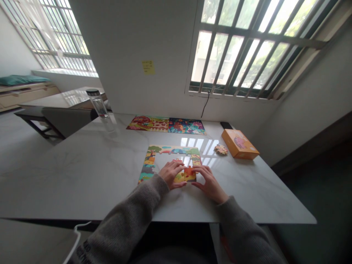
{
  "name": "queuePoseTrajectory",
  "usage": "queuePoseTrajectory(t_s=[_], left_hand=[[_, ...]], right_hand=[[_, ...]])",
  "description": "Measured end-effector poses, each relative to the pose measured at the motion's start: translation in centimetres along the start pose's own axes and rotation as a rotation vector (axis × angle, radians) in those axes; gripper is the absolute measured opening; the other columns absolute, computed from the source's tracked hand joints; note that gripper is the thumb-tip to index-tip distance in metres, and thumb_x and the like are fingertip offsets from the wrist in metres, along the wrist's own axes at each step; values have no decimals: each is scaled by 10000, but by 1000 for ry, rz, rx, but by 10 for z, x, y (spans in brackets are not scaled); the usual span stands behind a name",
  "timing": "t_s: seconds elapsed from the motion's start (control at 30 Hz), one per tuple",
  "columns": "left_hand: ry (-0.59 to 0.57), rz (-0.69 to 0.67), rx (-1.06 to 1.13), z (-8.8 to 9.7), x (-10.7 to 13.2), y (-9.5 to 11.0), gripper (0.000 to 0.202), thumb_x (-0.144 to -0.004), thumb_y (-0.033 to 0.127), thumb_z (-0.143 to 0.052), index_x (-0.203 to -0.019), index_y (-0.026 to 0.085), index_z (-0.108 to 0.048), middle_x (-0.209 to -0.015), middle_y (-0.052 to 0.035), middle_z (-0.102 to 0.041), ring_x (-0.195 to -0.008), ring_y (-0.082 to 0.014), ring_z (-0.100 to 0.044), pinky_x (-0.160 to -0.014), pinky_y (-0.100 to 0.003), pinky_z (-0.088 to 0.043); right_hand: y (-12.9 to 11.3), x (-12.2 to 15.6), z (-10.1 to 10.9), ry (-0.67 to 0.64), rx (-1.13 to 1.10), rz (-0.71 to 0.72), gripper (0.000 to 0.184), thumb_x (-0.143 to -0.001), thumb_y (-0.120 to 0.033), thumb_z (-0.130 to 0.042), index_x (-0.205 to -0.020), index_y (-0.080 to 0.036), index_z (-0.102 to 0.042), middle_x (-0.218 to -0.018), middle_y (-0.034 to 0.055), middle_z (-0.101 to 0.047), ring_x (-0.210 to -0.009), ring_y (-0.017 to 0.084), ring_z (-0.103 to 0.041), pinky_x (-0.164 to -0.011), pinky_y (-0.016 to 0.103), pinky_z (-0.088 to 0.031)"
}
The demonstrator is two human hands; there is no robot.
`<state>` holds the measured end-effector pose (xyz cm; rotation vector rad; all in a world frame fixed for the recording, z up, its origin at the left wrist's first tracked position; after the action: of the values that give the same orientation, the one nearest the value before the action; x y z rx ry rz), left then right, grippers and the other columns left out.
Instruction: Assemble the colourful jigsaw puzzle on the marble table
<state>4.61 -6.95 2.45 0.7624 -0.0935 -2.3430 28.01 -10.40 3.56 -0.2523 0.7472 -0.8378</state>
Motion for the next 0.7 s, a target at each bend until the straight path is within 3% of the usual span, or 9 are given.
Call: queuePoseTrajectory(t_s=[0.1,0.27,0.5,0.7], left_hand=[[0,30,-11,1,1,0,515,-865,421,-664,-1320,202,-565,-1309,-137,-611,-1191,-303,-576,-947,-432,-472],[-83,20,2,-2,0,2,347,-909,311,-583,-1230,192,-639,-1203,-107,-676,-1117,-273,-606,-943,-431,-464],[-187,11,61,-8,-12,22,343,-924,306,-577,-1250,221,-641,-1274,-78,-673,-1183,-260,-584,-1039,-440,-427],[-287,-32,-1,-19,-29,41,398,-926,329,-591,-1305,210,-596,-1377,-84,-623,-1255,-276,-551,-1057,-451,-420]], right_hand=[[18,16,15,8,103,-79,495,-886,-377,-725,-1344,-296,-556,-1298,91,-658,-1220,306,-563,-1056,517,-468],[36,37,31,-49,206,-129,512,-910,-383,-683,-1393,-305,-534,-1353,82,-642,-1287,312,-526,-1073,512,-452],[35,38,25,-172,357,-120,438,-903,-349,-690,-1330,-351,-593,-1391,29,-637,-1323,311,-507,-1026,493,-451],[31,37,29,-214,330,-121,381,-917,-375,-670,-1294,-345,-618,-1419,33,-611,-1302,293,-516,-1021,479,-432]])
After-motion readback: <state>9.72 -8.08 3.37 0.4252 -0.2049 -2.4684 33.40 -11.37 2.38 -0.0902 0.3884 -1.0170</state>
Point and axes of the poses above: each hand's wrist, its own x-axis away from the middle knuckle, its own z-axis out of the back of the hand, y = z × x, the point moved 2 cm from there along -x, towards the middle knuckle
